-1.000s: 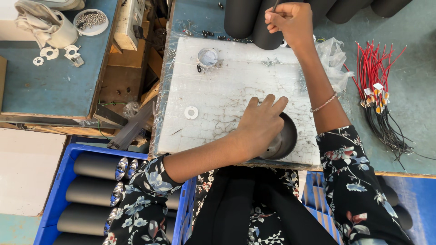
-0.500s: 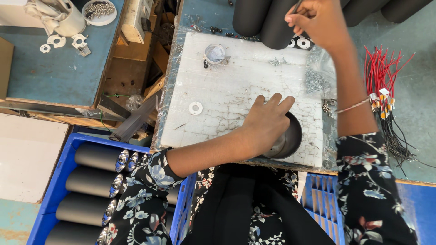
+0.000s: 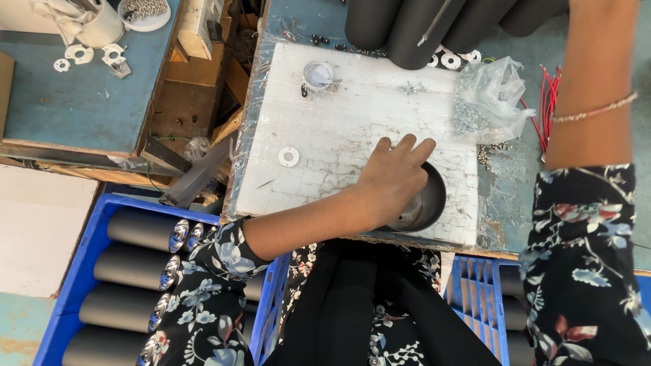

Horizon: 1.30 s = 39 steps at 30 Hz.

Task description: The person inserts a small LED light into a black cylindrical housing and secures it with a white plastic ring. They then use a green power drill to fasten the ring in place. The process is repeated with a second LED light, and the finished components are placed into a blue crate.

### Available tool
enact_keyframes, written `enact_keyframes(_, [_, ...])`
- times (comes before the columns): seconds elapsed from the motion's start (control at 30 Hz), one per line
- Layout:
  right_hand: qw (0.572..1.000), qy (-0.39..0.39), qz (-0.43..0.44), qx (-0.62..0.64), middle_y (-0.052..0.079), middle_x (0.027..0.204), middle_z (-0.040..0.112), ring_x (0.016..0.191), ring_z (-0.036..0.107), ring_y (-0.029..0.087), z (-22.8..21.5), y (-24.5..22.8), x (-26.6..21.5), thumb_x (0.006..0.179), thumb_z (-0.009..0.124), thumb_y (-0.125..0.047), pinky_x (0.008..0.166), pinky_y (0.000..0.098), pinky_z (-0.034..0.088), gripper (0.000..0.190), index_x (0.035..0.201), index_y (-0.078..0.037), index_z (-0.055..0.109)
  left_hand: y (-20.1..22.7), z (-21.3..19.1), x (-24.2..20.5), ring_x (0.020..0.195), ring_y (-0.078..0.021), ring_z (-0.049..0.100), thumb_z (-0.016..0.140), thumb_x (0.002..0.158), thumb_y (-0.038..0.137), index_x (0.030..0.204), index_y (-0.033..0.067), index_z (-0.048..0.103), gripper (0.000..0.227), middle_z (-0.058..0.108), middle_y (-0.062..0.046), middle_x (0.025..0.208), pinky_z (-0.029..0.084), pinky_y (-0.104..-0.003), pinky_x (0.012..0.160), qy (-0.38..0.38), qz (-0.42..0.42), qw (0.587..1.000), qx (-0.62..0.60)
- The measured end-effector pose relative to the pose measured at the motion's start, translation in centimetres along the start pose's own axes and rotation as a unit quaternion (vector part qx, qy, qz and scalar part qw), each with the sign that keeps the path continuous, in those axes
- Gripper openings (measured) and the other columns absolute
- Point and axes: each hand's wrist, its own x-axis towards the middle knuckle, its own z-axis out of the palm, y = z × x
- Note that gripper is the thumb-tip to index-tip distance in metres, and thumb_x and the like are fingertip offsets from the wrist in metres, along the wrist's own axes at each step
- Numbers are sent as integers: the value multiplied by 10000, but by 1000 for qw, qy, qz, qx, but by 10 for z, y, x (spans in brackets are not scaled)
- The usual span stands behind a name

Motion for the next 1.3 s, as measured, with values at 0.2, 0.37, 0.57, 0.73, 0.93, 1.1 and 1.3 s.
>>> enact_keyframes(0.2, [997,-26,-38,69,63,942,705,821,688,144,-14,2,-46,935,672,-164,765,325,549,208,1095,-38,631,0,4,0,1147,-258,521,843,578,141,740,80,767,189,521,-76,1257,507,-424,843,13,-4,1000,11])
enact_keyframes(0.37, [981,-77,-87,155,56,941,709,823,700,162,-19,4,-79,953,651,-163,783,357,567,192,1110,-57,619,0,8,3,1141,-252,512,848,551,193,695,92,763,196,518,-61,1260,506,-411,830,24,-6,1000,14])
enact_keyframes(0.57, [930,-153,-182,280,49,939,715,826,714,184,-26,11,-116,976,626,-162,804,395,587,174,1128,-81,606,0,11,1,1157,-257,502,852,544,211,705,81,759,228,517,-71,1276,509,-410,819,58,-8,998,6])
enact_keyframes(0.73, [857,-203,-270,390,42,938,720,828,726,202,-12,29,-134,994,606,-162,821,426,605,162,1143,-100,594,-1,7,2,1162,-258,497,854,552,193,697,69,756,214,504,-86,1295,507,-411,812,39,1,999,5])
enact_keyframes(0.93, [722,-232,-396,518,60,965,709,844,753,251,43,-10,-112,1033,564,-160,845,493,616,225,1241,-89,518,-2,-1,-1,1189,-256,484,860,539,209,724,55,757,262,494,-83,1307,501,-404,829,18,-2,1000,-5])
enact_keyframes(1.1, [781,-270,-276,491,129,968,704,841,748,318,21,-69,-113,1070,528,-184,847,555,634,210,1252,-84,497,-2,0,0,1202,-255,483,851,565,190,743,65,762,234,501,-74,1301,500,-414,843,24,-7,999,-20])
enact_keyframes(1.3, [819,-222,-262,459,136,957,699,892,750,313,16,-66,-118,1056,565,-183,835,523,627,157,1136,-78,481,-4,4,-1,1179,-265,497,844,569,193,691,60,752,203,513,-86,1298,505,-418,820,59,2,998,-33])
